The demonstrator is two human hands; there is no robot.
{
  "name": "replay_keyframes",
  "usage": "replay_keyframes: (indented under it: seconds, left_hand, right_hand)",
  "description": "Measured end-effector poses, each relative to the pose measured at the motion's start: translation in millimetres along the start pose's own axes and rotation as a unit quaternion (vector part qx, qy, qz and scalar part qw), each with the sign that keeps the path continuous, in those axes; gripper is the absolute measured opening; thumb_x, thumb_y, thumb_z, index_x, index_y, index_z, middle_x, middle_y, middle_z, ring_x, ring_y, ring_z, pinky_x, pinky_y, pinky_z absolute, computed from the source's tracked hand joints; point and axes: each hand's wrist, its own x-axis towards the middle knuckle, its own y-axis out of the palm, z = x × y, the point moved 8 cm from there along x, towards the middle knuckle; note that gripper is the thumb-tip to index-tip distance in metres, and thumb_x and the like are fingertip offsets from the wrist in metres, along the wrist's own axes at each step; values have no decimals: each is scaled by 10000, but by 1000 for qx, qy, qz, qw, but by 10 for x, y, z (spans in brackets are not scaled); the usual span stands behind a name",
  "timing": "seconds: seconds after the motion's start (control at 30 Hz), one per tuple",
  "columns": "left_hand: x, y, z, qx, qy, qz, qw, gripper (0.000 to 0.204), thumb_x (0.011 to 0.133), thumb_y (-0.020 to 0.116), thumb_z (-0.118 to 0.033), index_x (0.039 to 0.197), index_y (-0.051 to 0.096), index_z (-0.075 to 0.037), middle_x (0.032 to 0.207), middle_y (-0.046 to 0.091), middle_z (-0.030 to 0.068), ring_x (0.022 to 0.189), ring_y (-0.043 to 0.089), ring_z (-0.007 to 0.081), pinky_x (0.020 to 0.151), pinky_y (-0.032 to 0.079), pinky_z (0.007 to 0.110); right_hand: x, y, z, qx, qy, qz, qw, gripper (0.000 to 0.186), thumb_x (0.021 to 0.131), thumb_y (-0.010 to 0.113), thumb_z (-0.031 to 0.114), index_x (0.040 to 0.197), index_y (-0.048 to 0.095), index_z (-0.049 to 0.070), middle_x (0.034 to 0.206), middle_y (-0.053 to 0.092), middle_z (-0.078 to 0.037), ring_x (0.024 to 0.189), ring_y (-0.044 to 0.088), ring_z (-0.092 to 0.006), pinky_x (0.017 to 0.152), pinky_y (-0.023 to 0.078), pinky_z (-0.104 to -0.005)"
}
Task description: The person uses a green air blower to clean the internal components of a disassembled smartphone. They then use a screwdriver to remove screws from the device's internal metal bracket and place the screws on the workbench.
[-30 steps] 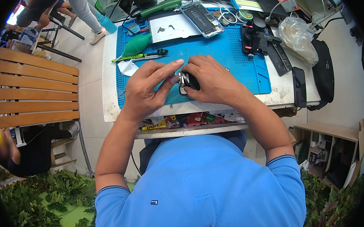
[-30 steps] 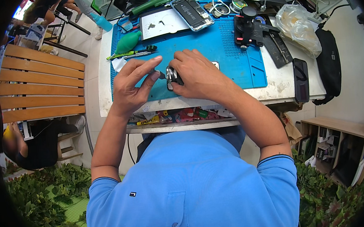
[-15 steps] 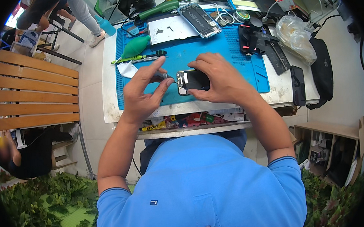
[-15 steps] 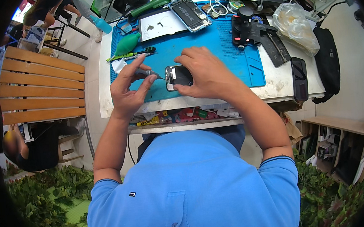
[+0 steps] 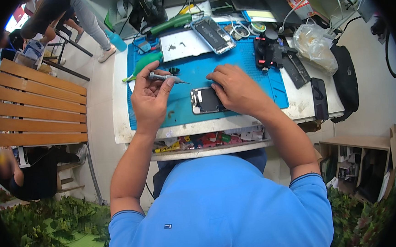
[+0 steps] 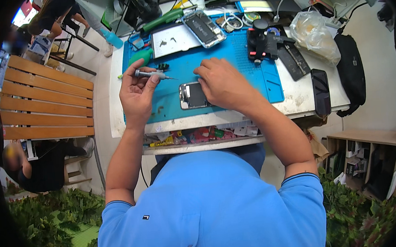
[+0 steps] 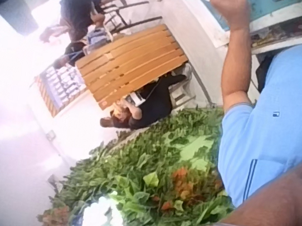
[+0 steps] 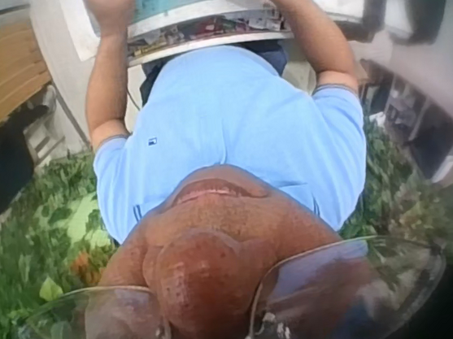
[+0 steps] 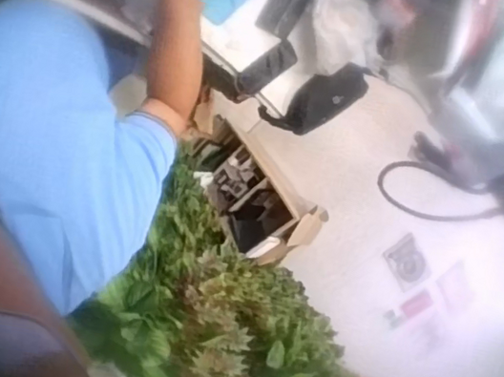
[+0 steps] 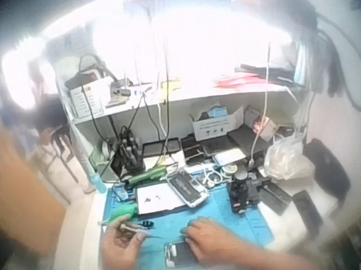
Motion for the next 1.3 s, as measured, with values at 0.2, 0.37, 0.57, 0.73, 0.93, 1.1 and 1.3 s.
replay_keyframes:
  seconds: [0.2,0.37,0.57,0.73,0.93,1.1,1.3]
  left_hand:
    - [341,109,362,-89,-76,-9,993,492,1073,746,55,1497,496,44,1306,683,167,1229,791,278,1036,663,332]
    - [461,203,435,-75,-82,6,994,472,1080,723,56,1490,489,55,1301,685,164,1216,790,258,1023,654,306]
    - [488,173,311,-16,-23,11,1000,463,1087,741,16,1494,521,35,1247,706,136,1093,758,168,978,638,304]
    - [40,154,-165,62,42,76,994,561,1123,700,-4,1637,474,3,1278,712,131,1078,751,176,1011,642,354]
    - [-261,211,-296,164,166,109,966,533,1075,763,4,1574,577,-4,1225,765,160,1021,807,216,922,683,367]
    - [-276,237,-270,175,189,117,959,563,1051,786,16,1575,585,-20,1233,773,176,1016,809,232,919,686,367]
    - [-290,258,-288,189,196,118,955,561,1034,799,29,1554,595,-26,1214,775,166,1004,807,232,908,687,367]
  right_hand:
    - [165,80,-169,-39,35,44,998,346,1001,644,22,1328,749,-11,1210,722,-191,1209,682,-397,1067,539,-512]
    - [208,140,-266,-37,28,10,999,301,932,647,20,1217,738,-14,1181,707,-199,1175,687,-401,1029,565,-520]
    - [218,124,-254,-13,52,34,998,352,930,647,-3,1272,729,-14,1205,706,-219,1243,681,-420,1077,565,-519]
    - [39,74,-69,8,1,32,999,399,987,645,-14,1371,752,18,1212,725,-167,1179,691,-389,1040,562,-507]
    - [39,188,99,16,-44,64,997,406,959,685,3,1350,784,45,1219,722,-146,1206,667,-358,1047,519,-489]
    - [71,267,122,19,-33,90,995,418,960,695,-7,1356,800,75,1215,712,-133,1213,647,-337,1035,500,-473]
    - [77,289,116,21,-30,92,995,401,969,700,-1,1344,811,82,1206,713,-131,1200,648,-330,1023,499,-472]
